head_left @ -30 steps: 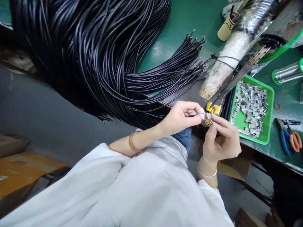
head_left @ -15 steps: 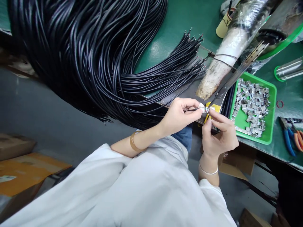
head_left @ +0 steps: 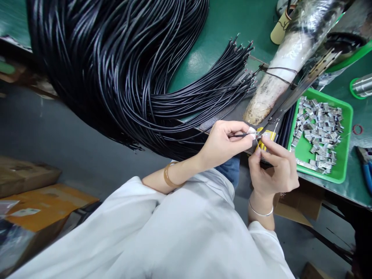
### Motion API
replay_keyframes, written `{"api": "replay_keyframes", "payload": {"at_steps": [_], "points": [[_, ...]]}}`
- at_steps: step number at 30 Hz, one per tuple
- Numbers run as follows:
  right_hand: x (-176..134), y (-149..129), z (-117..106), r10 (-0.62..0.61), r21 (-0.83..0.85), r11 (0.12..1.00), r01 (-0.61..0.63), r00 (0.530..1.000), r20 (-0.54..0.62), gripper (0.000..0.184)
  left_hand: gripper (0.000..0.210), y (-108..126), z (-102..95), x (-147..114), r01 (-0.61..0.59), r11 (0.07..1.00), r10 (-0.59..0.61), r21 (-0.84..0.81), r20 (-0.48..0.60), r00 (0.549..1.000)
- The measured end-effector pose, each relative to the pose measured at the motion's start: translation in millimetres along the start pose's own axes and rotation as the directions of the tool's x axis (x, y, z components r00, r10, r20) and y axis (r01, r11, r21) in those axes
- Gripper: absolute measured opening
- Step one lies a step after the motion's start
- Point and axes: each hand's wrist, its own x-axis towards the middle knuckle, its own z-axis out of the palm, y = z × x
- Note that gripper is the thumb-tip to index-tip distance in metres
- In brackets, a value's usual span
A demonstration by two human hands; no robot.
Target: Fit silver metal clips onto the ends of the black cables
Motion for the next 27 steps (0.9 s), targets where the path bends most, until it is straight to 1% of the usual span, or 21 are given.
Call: {"api": "replay_keyframes", "payload": {"at_steps": [4,7,9,11,15,17,22,27], "points": [[-5.4,3.4,-1.3,-0.035,0.062,0.998,0.032,0.998,0.047,0.022,0.013,0.0,-2.6,0.3,0.040,0.999,-0.040,0.022,0.021,0.999],[-6.3,4.6,-2.5,-0.033,0.094,0.995,0.028,0.999,0.043,0.022,0.013,1.9,-3.1,-0.5,0.045,0.999,-0.045,0.001,0.043,0.998],[-4.8,3.1,-3.2,0.011,0.099,0.995,-0.014,0.999,0.040,0.019,0.012,3.2,-3.1,-1.7,0.039,0.999,-0.039,-0.005,0.056,0.998],[-2.6,0.1,-3.8,0.079,0.086,0.993,-0.082,0.996,0.041,0.017,0.012,3.5,-3.2,-3.0,0.033,0.999,-0.033,0.007,0.065,0.997],[-0.3,-6.2,-3.8,0.227,0.094,0.968,-0.235,0.970,0.084,0.015,0.014,1.8,-3.2,-4.1,0.023,0.999,-0.024,0.030,0.056,0.998],[-0.2,-7.5,-3.1,0.264,0.137,0.951,-0.277,0.958,0.107,0.014,0.014,1.3,-2.7,-3.4,0.021,0.999,-0.023,0.043,0.037,0.999],[0.5,-6.5,-1.2,0.282,0.224,0.927,-0.300,0.953,0.110,0.015,0.018,0.6,-2.1,-1.6,0.016,0.997,-0.017,0.070,0.019,1.000],[-0.8,-4.4,0.0,0.238,0.214,0.941,-0.261,0.963,0.126,0.014,0.020,-2.5,-3.3,-1.9,0.018,0.997,-0.020,0.072,0.033,0.999]]}}
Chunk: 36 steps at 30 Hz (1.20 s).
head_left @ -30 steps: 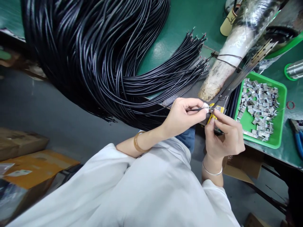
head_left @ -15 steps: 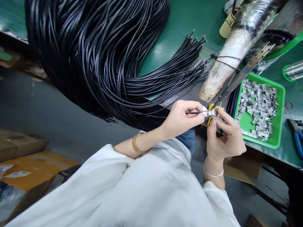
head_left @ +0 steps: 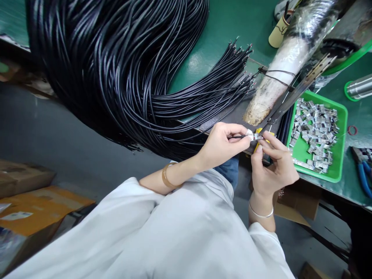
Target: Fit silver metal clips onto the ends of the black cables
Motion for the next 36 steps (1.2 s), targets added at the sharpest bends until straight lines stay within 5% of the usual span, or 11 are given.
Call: {"api": "replay_keyframes", "payload": {"at_steps": [36], "points": [[8.0,-1.4,-5.4,-0.053,-0.079,0.995,0.054,0.999,0.010,0.018,0.009,5.7,4.2,1.4,-0.008,0.999,0.008,-0.048,-0.004,1.000]]}}
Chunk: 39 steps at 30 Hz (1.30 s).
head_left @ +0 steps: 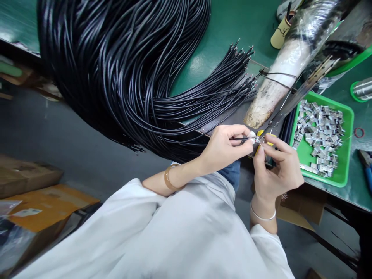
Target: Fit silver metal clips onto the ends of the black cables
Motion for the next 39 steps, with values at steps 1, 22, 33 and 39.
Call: {"api": "replay_keyframes", "payload": {"at_steps": [1,22,33,39], "points": [[-0.4,0.4,0.3,0.005,0.000,1.000,-0.005,1.000,0.001,0.018,0.009,-0.1,0.0,-0.5,0.004,1.000,-0.004,0.012,0.000,1.000],[1.6,-6.4,-2.2,-0.021,0.008,1.000,0.021,1.000,0.001,0.017,0.006,4.0,-3.7,-1.9,0.004,0.999,-0.005,0.033,0.038,0.999],[-0.5,-5.3,-6.0,0.034,0.003,0.999,-0.034,0.999,-0.013,0.016,0.009,4.8,-5.6,-8.3,0.004,0.999,-0.007,0.048,0.070,0.998],[2.5,-10.9,-14.2,0.226,0.166,0.958,-0.232,0.973,0.056,0.009,0.012,4.4,-13.4,-10.4,0.069,0.996,-0.052,-0.059,0.251,0.967]]}}
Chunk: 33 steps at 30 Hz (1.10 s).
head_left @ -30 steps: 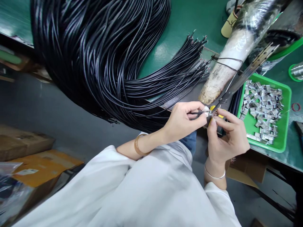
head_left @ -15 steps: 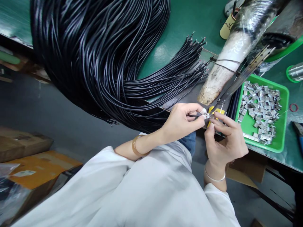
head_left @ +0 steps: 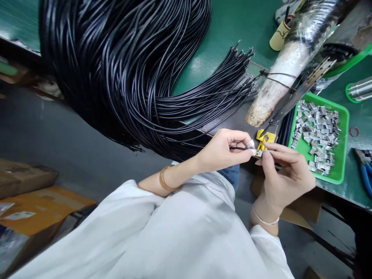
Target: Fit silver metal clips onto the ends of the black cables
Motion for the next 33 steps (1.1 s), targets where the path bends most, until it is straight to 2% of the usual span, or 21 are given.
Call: {"api": "replay_keyframes", "payload": {"at_steps": [2,6,8,10,12,14,16,19,23,26,33], "points": [[1.3,-3.3,-3.0,-0.103,-0.059,0.993,0.104,0.995,0.012,0.013,0.013,-0.8,-0.7,-0.9,-0.001,1.000,0.001,-0.010,0.011,1.000],[2.0,-3.6,-5.1,-0.282,-0.194,0.935,0.297,0.954,0.104,0.016,0.014,-1.3,1.2,-1.9,-0.009,1.000,0.009,0.000,-0.002,1.000],[1.3,-0.3,-4.0,-0.338,-0.254,0.905,0.340,0.940,0.053,0.019,0.015,-1.5,2.8,-1.2,-0.011,1.000,0.011,-0.009,-0.024,1.000],[0.5,3.2,-1.9,-0.311,-0.263,0.921,0.287,0.949,-0.052,0.020,0.015,-1.8,3.7,0.4,-0.016,0.999,0.015,-0.027,-0.067,0.998],[0.1,5.1,0.5,-0.164,-0.172,0.975,0.142,0.979,-0.122,0.015,0.015,-2.4,3.8,2.5,-0.016,0.999,0.012,-0.039,-0.099,0.995],[-0.1,5.2,3.2,0.000,-0.035,0.999,-0.003,0.996,-0.090,0.009,0.015,-3.3,3.5,4.5,-0.018,0.998,0.013,-0.052,-0.104,0.995],[-0.4,4.8,5.6,0.061,0.023,0.998,-0.060,0.998,-0.034,0.008,0.014,-4.6,3.4,6.1,-0.032,0.997,0.025,-0.068,-0.108,0.994],[-0.8,5.9,7.4,-0.023,-0.068,0.997,0.022,0.999,-0.023,0.008,0.011,-7.3,3.7,8.1,-0.043,0.997,0.034,-0.063,-0.127,0.991],[0.8,10.0,6.5,-0.173,-0.187,0.967,0.172,0.985,0.010,0.016,0.011,-10.5,4.1,10.9,-0.047,0.998,0.053,0.036,-0.169,0.984],[3.1,12.6,6.7,-0.189,-0.179,0.965,0.190,0.982,0.026,0.016,0.013,-10.7,4.6,12.5,-0.057,0.993,0.075,0.101,-0.187,0.980],[7.9,8.4,10.1,-0.218,-0.198,0.957,0.211,0.976,-0.014,0.015,0.014,-2.4,5.2,13.3,-0.089,0.989,0.112,0.120,-0.201,0.973]]}}
